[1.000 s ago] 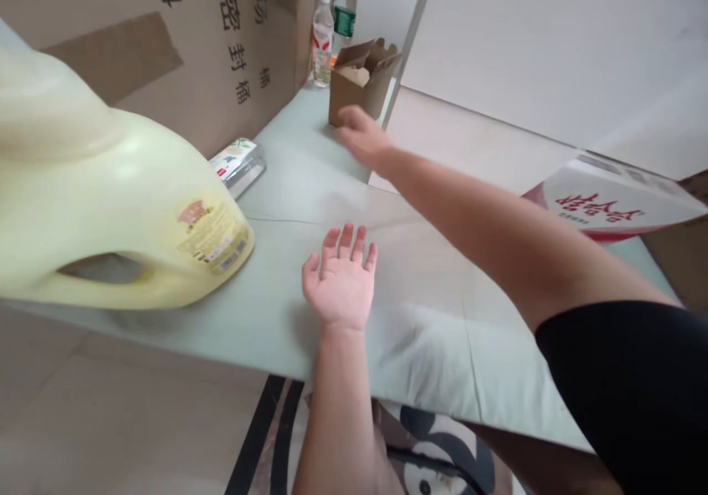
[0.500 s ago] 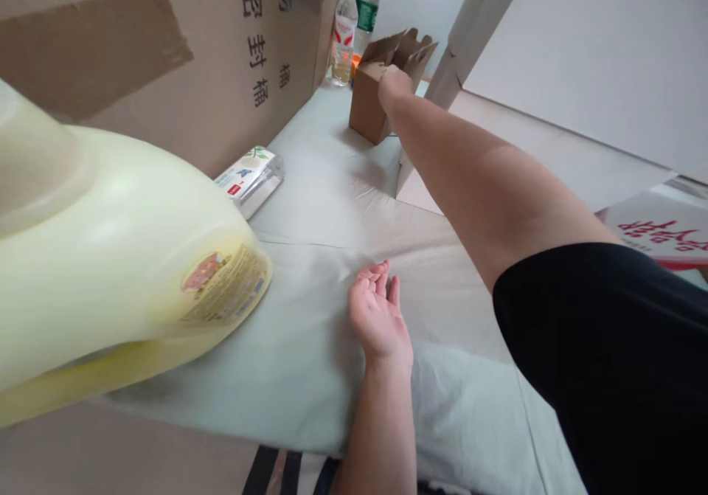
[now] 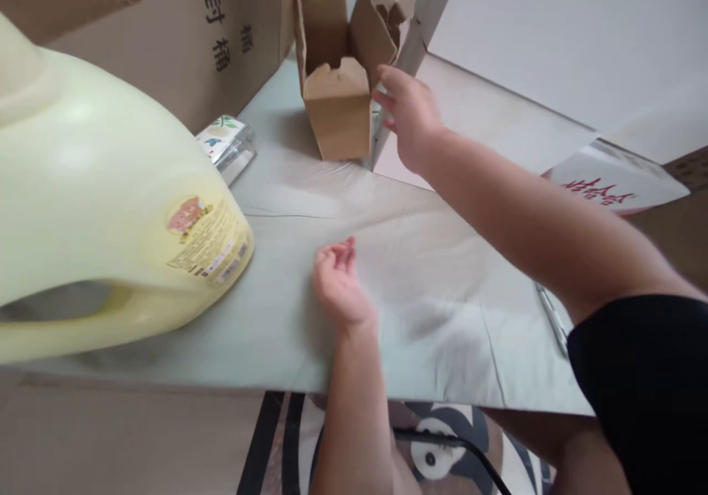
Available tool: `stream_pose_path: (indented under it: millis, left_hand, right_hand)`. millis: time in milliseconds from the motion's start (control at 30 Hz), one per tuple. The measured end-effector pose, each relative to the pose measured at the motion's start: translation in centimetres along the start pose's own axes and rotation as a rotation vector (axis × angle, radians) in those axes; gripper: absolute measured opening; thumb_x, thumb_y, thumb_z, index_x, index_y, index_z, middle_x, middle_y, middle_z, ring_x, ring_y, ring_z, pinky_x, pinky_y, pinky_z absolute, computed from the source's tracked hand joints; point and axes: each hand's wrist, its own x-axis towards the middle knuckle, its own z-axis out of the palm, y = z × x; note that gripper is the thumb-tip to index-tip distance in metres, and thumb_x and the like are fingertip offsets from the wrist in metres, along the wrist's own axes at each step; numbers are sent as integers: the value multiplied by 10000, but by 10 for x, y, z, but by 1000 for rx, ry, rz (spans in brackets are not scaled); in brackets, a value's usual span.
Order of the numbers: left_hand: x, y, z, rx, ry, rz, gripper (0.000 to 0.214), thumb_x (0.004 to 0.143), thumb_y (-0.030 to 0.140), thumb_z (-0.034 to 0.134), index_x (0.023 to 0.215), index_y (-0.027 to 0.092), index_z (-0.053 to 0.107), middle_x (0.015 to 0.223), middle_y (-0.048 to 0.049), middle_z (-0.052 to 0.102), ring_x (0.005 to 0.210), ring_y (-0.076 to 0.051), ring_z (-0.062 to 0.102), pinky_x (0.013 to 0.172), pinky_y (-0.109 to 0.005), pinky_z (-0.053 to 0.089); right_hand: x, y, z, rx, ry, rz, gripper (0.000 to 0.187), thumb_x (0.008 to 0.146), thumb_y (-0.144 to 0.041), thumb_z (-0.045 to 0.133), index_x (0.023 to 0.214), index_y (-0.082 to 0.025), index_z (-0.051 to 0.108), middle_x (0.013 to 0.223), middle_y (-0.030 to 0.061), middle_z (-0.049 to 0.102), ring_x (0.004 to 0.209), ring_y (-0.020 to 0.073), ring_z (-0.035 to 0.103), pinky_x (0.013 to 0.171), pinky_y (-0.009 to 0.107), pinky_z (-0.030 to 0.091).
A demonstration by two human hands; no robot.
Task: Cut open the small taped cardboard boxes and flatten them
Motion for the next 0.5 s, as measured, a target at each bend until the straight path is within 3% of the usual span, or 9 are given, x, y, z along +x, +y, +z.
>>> stream_pose_path:
  millis: [100, 200, 267, 367, 433, 500]
  left_hand:
    - [0, 4, -5, 18, 89, 200, 92, 798, 322, 475, 851, 256, 511, 1076, -31, 543, 1317, -225, 481, 1092, -372, 363]
    - [-4, 6, -5, 39, 100, 243, 160, 840, 311, 453, 983, 289, 520, 1309, -9, 507, 1425, -200, 382, 1156, -367, 313]
    - [-8, 4, -2, 62, 64, 280, 209, 867, 336, 448, 1060, 309, 523, 1389, 8, 489, 1461, -193, 356, 1206, -359, 243]
    - [-15, -6, 6, 71, -73, 345, 238, 891, 391, 455, 1104, 320, 532, 1399, 21, 527, 1474, -197, 359, 1225, -344, 220]
    - [-20, -15, 12, 53, -202, 344, 276, 890, 440, 459, 1107, 298, 556, 1310, -10, 608, 1393, -224, 467, 1183, -354, 314]
    - [-26, -26, 20, 64, -313, 314, 363, 873, 502, 465, 1107, 256, 592, 1197, -55, 674, 1244, -255, 589, 1087, -373, 428]
  right_hand:
    - [-69, 17, -46, 70, 16, 12, 484, 1002, -321, 351, 1412, -225, 590, 1538, 16, 544, 1355, 176, 583, 1023, 330, 510]
    - [-138, 38, -102, 49, 92, 29, 541, 903, -306, 382, 1372, -296, 651, 1494, -2, 593, 1433, 229, 515, 1115, 476, 467]
    - [-179, 51, -137, -25, 167, 40, 550, 876, -354, 371, 1328, -439, 673, 1441, -53, 628, 1447, 259, 493, 1100, 538, 484]
    - [-229, 69, -179, 22, 320, 49, 393, 845, -415, 478, 1048, -632, 735, 1297, -147, 690, 1405, 283, 524, 1080, 516, 515]
    - [-252, 82, -200, 86, 406, 44, 329, 819, -420, 546, 977, -606, 765, 1254, -127, 720, 1395, 315, 537, 1131, 515, 486]
    - [-268, 97, -218, 153, 424, 3, 340, 803, -388, 599, 1060, -512, 785, 1299, -72, 719, 1407, 342, 532, 1186, 557, 437]
